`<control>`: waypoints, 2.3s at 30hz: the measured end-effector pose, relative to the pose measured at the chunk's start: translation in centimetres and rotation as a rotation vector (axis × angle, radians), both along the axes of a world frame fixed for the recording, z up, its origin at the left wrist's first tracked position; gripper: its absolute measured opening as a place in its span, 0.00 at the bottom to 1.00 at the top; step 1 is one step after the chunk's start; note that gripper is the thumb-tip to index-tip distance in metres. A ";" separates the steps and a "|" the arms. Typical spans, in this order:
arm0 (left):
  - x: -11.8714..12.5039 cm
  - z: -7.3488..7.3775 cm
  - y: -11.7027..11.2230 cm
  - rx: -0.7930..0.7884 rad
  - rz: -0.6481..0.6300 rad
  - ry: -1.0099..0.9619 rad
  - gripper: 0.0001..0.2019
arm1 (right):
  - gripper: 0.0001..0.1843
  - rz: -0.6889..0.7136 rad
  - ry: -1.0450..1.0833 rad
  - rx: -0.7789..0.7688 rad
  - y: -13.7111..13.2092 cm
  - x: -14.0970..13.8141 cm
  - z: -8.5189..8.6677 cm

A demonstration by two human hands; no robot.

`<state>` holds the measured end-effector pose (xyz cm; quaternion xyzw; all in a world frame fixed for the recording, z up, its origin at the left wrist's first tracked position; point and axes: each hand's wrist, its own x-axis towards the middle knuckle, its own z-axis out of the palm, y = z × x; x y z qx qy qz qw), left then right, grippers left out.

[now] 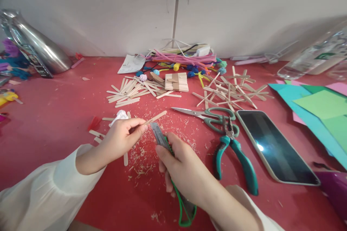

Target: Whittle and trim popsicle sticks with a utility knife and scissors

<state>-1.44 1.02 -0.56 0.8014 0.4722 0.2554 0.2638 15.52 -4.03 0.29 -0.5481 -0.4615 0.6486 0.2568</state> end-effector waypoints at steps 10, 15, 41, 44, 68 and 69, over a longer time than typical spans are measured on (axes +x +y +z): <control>0.0 -0.4 0.0 0.041 0.011 0.012 0.15 | 0.12 -0.024 0.025 -0.012 0.0 -0.1 0.2; 0.0 -0.4 0.0 0.057 0.008 0.017 0.14 | 0.12 -0.030 0.006 -0.005 0.0 -0.1 0.1; 0.0 -0.3 0.0 0.064 0.008 0.025 0.14 | 0.11 -0.034 -0.055 0.010 0.0 -0.2 0.5; 0.1 -0.3 -0.1 0.073 0.009 0.046 0.14 | 0.11 -0.031 -0.085 0.015 -0.1 -0.2 0.3; 0.3 -0.6 -0.1 0.116 0.007 0.056 0.14 | 0.11 -0.031 0.256 -0.212 0.0 -0.1 0.7; 0.3 -0.6 0.0 0.117 0.009 0.053 0.14 | 0.10 -0.037 0.218 -0.179 0.0 -0.2 0.7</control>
